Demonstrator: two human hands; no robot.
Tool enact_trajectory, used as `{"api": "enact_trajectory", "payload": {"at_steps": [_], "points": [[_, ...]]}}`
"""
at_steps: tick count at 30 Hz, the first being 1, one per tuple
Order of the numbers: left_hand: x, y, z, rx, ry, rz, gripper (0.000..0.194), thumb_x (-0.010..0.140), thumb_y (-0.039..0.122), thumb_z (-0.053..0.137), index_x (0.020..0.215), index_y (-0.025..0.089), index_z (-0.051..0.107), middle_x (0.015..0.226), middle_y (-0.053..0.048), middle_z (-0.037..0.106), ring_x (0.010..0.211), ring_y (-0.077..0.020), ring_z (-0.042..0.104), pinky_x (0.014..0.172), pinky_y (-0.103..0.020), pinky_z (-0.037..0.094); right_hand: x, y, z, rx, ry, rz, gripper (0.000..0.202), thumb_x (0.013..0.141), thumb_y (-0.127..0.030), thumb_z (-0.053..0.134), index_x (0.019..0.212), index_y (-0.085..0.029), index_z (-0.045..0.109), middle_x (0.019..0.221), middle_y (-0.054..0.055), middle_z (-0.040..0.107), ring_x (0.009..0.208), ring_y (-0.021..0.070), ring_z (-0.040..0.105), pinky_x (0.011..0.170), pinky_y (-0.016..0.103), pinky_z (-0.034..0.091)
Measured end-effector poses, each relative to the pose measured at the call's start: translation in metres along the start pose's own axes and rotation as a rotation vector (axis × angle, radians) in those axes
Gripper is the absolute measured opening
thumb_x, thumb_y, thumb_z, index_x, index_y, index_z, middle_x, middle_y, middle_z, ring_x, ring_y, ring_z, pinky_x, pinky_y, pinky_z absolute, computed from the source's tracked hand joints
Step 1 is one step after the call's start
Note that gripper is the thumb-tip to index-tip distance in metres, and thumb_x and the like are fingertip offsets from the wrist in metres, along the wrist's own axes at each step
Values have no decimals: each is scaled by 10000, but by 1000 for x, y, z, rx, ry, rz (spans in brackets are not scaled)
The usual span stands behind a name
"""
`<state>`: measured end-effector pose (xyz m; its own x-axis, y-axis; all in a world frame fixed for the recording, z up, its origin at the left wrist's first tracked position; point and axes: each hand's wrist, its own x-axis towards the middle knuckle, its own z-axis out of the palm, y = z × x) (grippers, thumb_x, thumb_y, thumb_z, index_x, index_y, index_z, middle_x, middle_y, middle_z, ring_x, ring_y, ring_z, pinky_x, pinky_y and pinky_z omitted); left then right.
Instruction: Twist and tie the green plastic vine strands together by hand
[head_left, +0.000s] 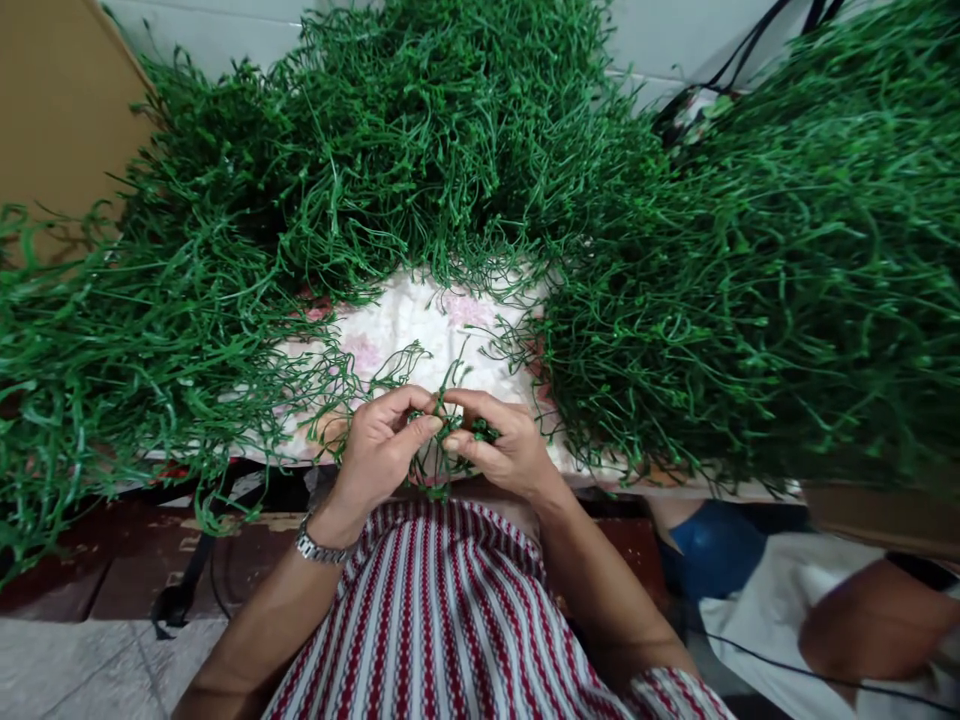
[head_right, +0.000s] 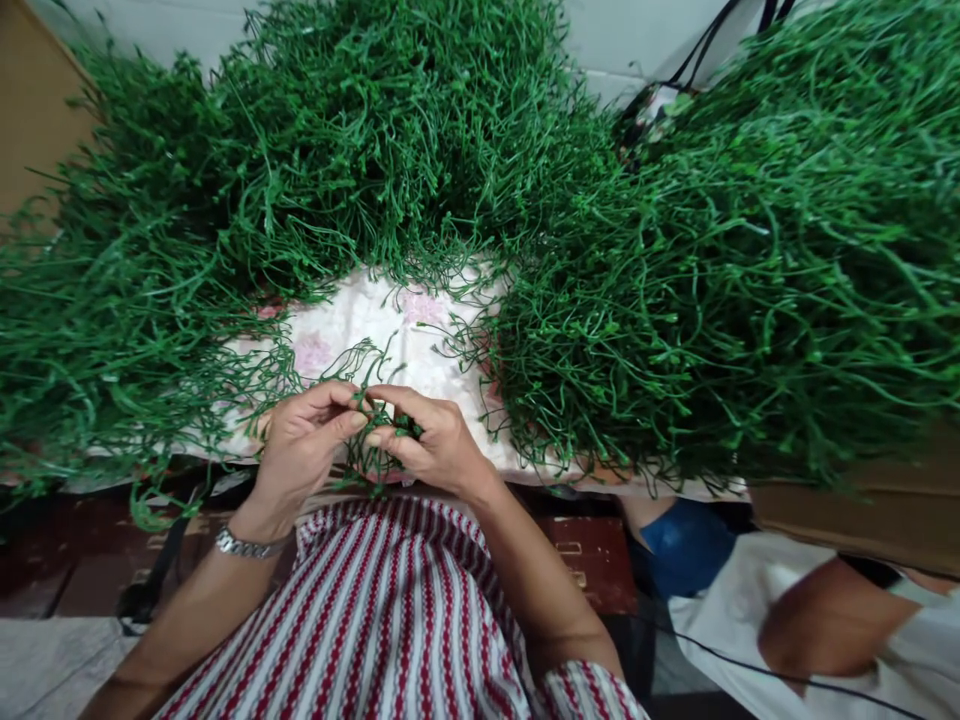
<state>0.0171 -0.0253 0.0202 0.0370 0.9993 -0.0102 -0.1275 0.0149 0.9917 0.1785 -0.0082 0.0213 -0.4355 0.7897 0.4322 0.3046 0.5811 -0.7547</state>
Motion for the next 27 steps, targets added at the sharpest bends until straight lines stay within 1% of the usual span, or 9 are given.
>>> {"api": "enact_trajectory", "payload": {"at_steps": [3, 5, 7, 12, 16, 18, 21, 24, 27], "points": [[-1, -4, 4, 12, 47, 20, 92, 739, 223, 637, 682, 187, 574, 659, 22, 517, 649, -112, 468, 610, -213, 371, -3, -1, 7, -37, 73, -15, 275, 840, -305, 581, 1075, -164, 605, 937, 60, 699, 815, 129, 661, 731, 207, 514], [-1, -4, 5, 90, 89, 96, 80, 755, 220, 614, 700, 188, 566, 678, 19, 517, 667, -116, 469, 630, -217, 373, -4, -2, 8, -64, 107, -16, 194, 847, -270, 569, 989, -154, 629, 855, 53, 700, 761, 120, 655, 695, 196, 505], [-2, -2, 5, 183, 77, 161, 70, 772, 212, 584, 716, 188, 550, 690, 15, 511, 679, -121, 463, 637, -221, 368, -4, -3, 7, -63, 101, 8, 134, 845, -239, 567, 922, -151, 633, 790, 35, 688, 701, 103, 638, 654, 182, 488], [-6, 7, -3, 318, -83, 178, 80, 810, 197, 510, 733, 187, 491, 691, 12, 468, 670, -121, 439, 620, -228, 348, -1, -6, -6, -3, -74, 61, 123, 846, -250, 561, 877, -146, 618, 724, 8, 657, 611, 77, 591, 582, 166, 448], [-8, 11, -8, 350, -139, 107, 80, 807, 235, 520, 751, 179, 508, 652, 19, 455, 602, -110, 424, 561, -221, 333, 6, -9, -16, -76, -188, 7, 126, 853, -249, 546, 876, -146, 614, 768, 26, 679, 655, 89, 613, 594, 172, 450], [-8, 11, -8, 315, -140, 58, 100, 799, 261, 545, 754, 174, 524, 618, 30, 441, 555, -97, 409, 517, -210, 317, 6, -10, -16, -134, -173, -55, 121, 852, -227, 543, 891, -139, 616, 800, 44, 693, 702, 105, 635, 630, 186, 468], [-7, 11, -7, 291, -125, 28, 148, 774, 288, 594, 705, 169, 537, 579, 39, 428, 522, -85, 394, 479, -200, 303, 2, -11, -10, -203, -97, -110, 116, 841, -195, 546, 903, -130, 620, 825, 68, 704, 755, 131, 656, 681, 214, 494], [-5, 10, -8, 265, -120, 28, 177, 757, 292, 619, 655, 164, 550, 559, 35, 444, 519, -84, 397, 477, -201, 314, -4, -12, -2, -200, -35, -84, 116, 836, -179, 541, 908, -138, 622, 830, 69, 705, 753, 135, 660, 687, 225, 508], [-4, 6, -11, 202, -149, 21, 191, 752, 283, 627, 626, 158, 555, 556, 27, 457, 531, -87, 408, 491, -205, 331, -8, -14, 4, -146, 11, -41, 117, 841, -167, 523, 907, -143, 617, 804, 55, 698, 728, 119, 654, 678, 210, 506]]}}
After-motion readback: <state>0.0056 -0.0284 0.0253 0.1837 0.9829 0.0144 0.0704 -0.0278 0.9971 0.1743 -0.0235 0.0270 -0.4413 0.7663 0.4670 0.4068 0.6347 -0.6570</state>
